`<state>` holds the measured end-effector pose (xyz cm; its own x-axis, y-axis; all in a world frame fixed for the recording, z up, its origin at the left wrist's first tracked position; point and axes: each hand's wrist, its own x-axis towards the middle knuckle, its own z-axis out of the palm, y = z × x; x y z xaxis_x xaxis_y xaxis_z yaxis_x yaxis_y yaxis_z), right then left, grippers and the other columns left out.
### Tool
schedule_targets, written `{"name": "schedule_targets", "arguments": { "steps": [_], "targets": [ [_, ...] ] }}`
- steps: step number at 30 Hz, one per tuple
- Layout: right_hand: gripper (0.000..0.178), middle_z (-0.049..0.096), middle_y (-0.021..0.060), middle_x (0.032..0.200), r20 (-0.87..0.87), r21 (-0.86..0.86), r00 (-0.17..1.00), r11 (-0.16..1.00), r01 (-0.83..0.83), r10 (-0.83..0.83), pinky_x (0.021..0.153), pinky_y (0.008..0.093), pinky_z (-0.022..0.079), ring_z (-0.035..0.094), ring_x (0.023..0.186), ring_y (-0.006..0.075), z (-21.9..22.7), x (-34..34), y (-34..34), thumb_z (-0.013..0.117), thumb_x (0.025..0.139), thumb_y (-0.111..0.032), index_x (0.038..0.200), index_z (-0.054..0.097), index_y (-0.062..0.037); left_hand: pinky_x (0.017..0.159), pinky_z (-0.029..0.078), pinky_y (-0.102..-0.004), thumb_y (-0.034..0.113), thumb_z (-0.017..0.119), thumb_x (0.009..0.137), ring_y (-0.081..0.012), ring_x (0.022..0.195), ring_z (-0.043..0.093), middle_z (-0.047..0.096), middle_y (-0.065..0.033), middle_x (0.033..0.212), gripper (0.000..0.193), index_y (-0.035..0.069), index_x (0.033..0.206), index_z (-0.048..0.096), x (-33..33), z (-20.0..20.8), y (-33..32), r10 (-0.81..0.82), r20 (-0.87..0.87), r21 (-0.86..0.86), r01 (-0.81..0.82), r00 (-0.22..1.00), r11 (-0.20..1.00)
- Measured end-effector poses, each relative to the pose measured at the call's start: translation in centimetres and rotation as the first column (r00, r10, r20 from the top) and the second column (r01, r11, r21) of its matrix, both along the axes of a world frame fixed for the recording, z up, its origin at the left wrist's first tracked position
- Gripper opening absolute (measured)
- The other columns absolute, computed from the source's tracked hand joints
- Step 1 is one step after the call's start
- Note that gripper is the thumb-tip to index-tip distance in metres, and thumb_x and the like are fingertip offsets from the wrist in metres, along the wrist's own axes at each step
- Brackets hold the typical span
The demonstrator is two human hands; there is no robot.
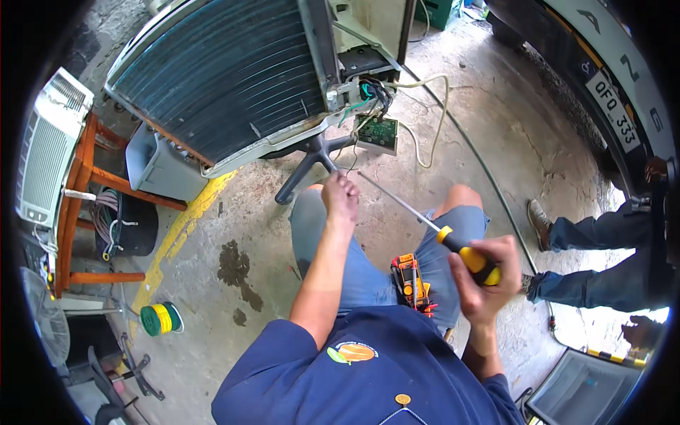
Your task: The recorder is repairing an air conditioning unit by inspecting wiring, using a screwdriver, and applying spray cleaner to components.
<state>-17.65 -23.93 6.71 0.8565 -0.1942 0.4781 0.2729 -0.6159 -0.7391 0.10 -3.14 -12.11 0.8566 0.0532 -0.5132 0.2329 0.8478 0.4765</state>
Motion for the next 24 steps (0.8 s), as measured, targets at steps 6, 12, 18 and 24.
{"name": "schedule_targets", "arguments": {
  "steps": [6,12,18,24],
  "targets": [
    [0.060,0.065,0.0064,0.090,0.241,0.109,0.965,0.991,0.078,-0.102,0.075,0.0278,0.049,0.062,0.079,0.0177,2.2,3.3,-1.3,0.088,0.080,-0.013,0.130,0.057,-0.0056,0.047,0.030,-0.0222,0.021,0.046,0.102,-0.0083,0.051,0.038,0.048,0.0010,0.067,0.022,0.011,0.087,0.058,-0.2,2.7,2.7,-0.046,0.002,-0.032,0.046,0.999,0.998],
    [0.059,0.065,0.0042,0.091,0.055,0.214,0.985,0.961,-0.173,0.165,0.057,0.0238,0.045,0.053,0.064,0.0100,-0.7,8.8,0.8,0.082,0.082,0.000,0.135,0.057,-0.0073,0.055,0.035,-0.0253,0.027,0.054,0.103,-0.0108,0.063,0.043,0.048,-0.0006,0.073,0.026,0.007,0.089,0.061,-3.6,4.4,4.1,-0.399,0.254,0.286,0.326,0.881,0.901],
    [0.056,0.065,0.0076,0.101,0.080,0.440,0.816,0.714,-0.544,0.572,0.066,0.0250,0.048,0.058,0.075,0.0116,-3.9,11.7,5.9,0.078,0.088,-0.004,0.139,0.054,-0.0052,0.060,0.033,-0.0236,0.034,0.060,0.105,-0.0119,0.070,0.043,0.044,0.0014,0.072,0.032,0.004,0.094,0.063,-6.7,9.3,0.3,-0.621,0.406,0.914,-0.318,0.670,0.254],
    [0.053,0.063,0.0146,0.118,0.137,0.251,0.897,0.862,-0.441,0.419,0.081,0.0347,0.052,0.063,0.099,0.0221,-4.5,17.6,4.7,0.073,0.091,-0.012,0.140,0.053,-0.0042,0.046,0.024,-0.0201,0.030,0.064,0.105,-0.0043,0.050,0.036,0.048,0.0072,0.061,0.023,0.010,0.096,0.067,-7.5,12.8,5.7,-0.367,0.285,0.927,-0.157,0.885,0.341]
  ]
}}
